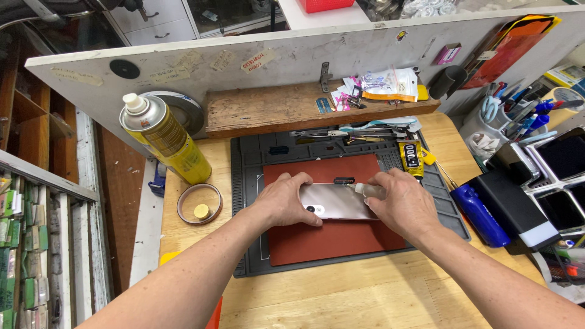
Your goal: The person applies adhesive from a small bottle to the back of a white smartphone and spreads it with a black card-like tool. The person repeatedly rubs the adhesive across the back surface, including around the camera module, and repositions the phone on a red mat during the process.
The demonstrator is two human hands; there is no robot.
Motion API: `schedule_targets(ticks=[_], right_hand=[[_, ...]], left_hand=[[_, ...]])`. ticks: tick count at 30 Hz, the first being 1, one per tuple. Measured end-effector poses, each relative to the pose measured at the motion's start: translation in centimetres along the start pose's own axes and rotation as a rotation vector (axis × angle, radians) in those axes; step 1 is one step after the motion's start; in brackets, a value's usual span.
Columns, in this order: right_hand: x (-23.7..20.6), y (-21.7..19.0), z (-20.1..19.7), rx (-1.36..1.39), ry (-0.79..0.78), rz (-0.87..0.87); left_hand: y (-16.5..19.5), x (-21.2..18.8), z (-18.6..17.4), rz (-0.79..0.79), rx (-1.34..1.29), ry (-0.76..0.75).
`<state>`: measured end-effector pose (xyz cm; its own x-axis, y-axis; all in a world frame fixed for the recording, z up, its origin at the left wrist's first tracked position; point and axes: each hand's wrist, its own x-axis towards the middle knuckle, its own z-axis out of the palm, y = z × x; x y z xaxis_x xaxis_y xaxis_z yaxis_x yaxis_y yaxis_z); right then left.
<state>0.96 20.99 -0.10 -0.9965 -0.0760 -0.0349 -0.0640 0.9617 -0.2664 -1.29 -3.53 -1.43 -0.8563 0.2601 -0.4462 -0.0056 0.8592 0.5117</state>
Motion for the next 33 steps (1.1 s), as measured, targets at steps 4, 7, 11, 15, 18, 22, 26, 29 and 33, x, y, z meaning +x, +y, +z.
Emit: schedule_targets(ticks=[4,7,11,15,18,22,26,29,33], right_hand=[[0.1,0.5,-0.1,-0.024,-0.055,0.051],[0.4,1.6,-0.1,0.003,-0.067,0.081],[1.3,4.5,-0.5,0.323,0.064,0.138],[3.3,7.0,-0.6,0.768,0.156,0.145],[4.7,7.6,-0.2,0.468,0.214,0.226],[6.0,7.1,1.3,0.364,0.244,0.166],[6.4,6.6,2.1,0.254,0.183,0.212],[5.8,6.3,1.4,0.253,0.233,0.128],[2.6,5.2,0.2,0.230,0.397,0.271]], left_hand=[[0.2,0.0,0.0,-0.008,0.009,-0.007],[0.4,0.1,-0.1,-0.025,0.023,-0.022],[0.3,-0.3,-0.1,-0.023,0.050,-0.002],[0.4,-0.5,0.5,-0.007,0.067,0.034],[0.3,-0.6,0.7,0.025,0.064,0.063],[0.0,-0.5,0.8,0.026,0.070,0.065],[-0.1,-0.6,0.8,0.026,0.064,0.066],[-0.2,-0.7,0.6,0.037,0.051,0.062],[-0.5,-0.6,0.4,0.037,0.005,0.038]])
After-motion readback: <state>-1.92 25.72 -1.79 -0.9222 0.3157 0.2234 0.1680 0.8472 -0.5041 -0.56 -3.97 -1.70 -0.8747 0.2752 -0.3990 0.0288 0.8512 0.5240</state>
